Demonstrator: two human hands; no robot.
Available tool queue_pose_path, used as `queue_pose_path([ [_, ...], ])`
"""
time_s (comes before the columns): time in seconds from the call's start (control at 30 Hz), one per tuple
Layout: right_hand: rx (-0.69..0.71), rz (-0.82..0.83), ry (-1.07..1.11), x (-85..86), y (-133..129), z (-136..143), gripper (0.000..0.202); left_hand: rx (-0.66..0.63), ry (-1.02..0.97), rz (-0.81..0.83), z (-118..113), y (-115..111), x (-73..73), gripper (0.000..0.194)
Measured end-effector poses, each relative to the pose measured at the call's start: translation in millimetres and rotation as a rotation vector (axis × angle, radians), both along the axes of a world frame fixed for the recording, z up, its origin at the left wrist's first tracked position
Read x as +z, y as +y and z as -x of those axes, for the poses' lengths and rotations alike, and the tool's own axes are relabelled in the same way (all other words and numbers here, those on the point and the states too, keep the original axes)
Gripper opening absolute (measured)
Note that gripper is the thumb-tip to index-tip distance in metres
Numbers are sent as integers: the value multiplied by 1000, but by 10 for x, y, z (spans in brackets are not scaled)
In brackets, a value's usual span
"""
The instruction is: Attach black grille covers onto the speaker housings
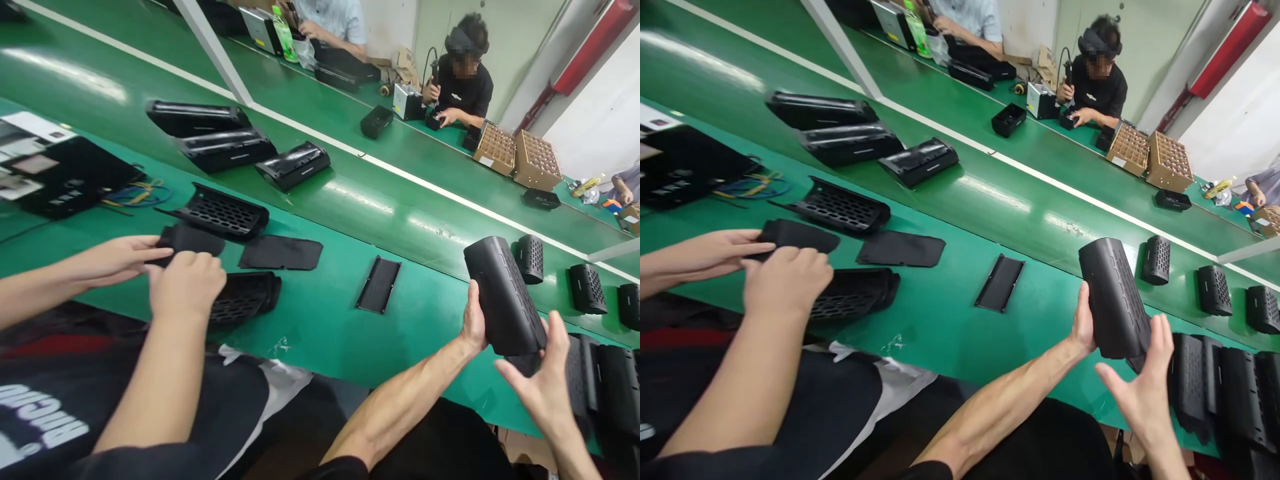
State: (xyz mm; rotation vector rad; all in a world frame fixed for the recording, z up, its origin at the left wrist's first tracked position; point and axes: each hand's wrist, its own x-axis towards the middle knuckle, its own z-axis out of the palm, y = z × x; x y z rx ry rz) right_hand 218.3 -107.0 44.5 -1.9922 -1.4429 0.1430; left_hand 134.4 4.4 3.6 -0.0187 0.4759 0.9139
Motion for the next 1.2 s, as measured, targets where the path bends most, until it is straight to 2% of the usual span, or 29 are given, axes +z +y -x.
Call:
queue_pose_path([
  [0.1, -37, -231, -145, -240, 14, 182, 104, 20, 13, -23, -29, 36, 47, 73],
  [0.17, -43, -345, -181, -281, 115, 215, 89, 43, 38, -32, -77, 28, 68, 76],
  [0.3, -20, -397, -157, -166, 217, 132, 80, 40, -31, -61, -204, -29, 31, 82],
  [0.4, -11, -403, -130, -55, 166, 61, 78, 18, -110, -112, -219, 28, -111, 79],
  [0.5, -35, -389, -89, 27, 64, -5, 77, -8, -71, -302, -50, 320, -276, 84],
  [0.57, -36, -361, -57, 73, -12, -66, 79, -38, 16, -495, 157, 604, -316, 112],
  [0.63, -22, -328, -38, 120, -81, -138, 81, -59, 103, -696, 382, 873, -276, 142],
  [0.67, -12, -313, -37, 144, -111, -174, 82, -79, 125, -793, 480, 982, -231, 147],
  [0.73, 15, -283, -50, 192, -157, -237, 82, -190, 107, -962, 622, 1128, -115, 137],
  [0.8, 55, -268, -77, 233, -189, -287, 82, -286, 41, -1041, 685, 1184, 0, 117],
  [0.9, 101, -305, -101, 266, -217, -344, 82, -235, -14, -993, 677, 1146, 94, 104],
  [1.0, 86, -294, -78, 261, -201, -350, 82, -175, 8, -885, 598, 990, 65, 101],
  [1.07, 21, -275, -65, 238, -160, -262, 81, -143, 77, -761, 502, 791, 5, 103],
  [1.13, -65, -328, -100, 194, -128, -82, 82, -101, 139, -580, 379, 519, -63, 108],
  [1.2, -109, -369, -148, 129, -154, 131, 78, -77, 118, -406, 278, 239, -125, 111],
])
